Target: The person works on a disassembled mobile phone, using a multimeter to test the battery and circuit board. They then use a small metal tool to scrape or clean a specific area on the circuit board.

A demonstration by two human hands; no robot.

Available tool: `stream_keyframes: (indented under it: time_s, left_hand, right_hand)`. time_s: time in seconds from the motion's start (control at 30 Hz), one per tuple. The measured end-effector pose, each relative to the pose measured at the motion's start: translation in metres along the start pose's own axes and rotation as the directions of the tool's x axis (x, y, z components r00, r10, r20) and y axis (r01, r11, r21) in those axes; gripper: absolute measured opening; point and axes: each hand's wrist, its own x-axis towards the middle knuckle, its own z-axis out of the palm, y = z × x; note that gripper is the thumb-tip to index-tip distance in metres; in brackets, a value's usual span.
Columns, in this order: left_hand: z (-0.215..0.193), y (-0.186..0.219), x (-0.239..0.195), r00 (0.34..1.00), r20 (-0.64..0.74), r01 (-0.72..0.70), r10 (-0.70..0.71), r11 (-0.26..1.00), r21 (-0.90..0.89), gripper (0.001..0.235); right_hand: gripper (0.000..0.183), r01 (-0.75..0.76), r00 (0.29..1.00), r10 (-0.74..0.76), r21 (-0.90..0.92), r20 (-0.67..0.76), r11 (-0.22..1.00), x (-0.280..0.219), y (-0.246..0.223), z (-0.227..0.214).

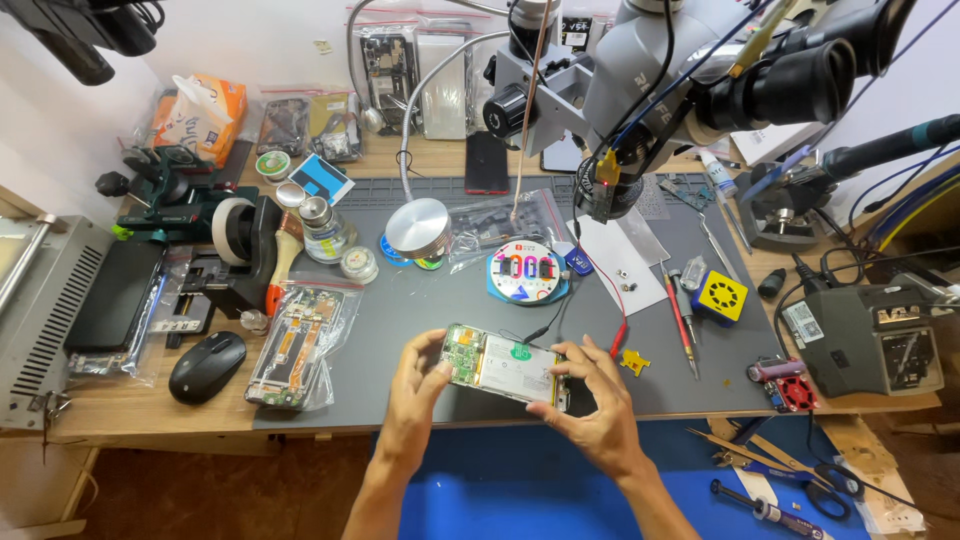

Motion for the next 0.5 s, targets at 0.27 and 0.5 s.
stream_keyframes:
  time_s: [0.27, 0.5]
  left_hand:
    - [0.057, -0.002, -0.016, 0.994, 0.061, 0.107, -0.088, 0.860, -0.499, 0.067]
    - [0.058, -0.019, -0.020, 0.992, 0.075, 0.128, -0.105, 0.885, -0.448, 0.063]
  right_hand:
    - [0.048, 0.034, 0.990, -0.041, -0.059, -0.132, 0.998, -0.013, -0.022, 0.029]
    - [0.030, 0.363, 0.916, -0.388, -0.199, -0.102, 0.910, 0.039, -0.062, 0.007]
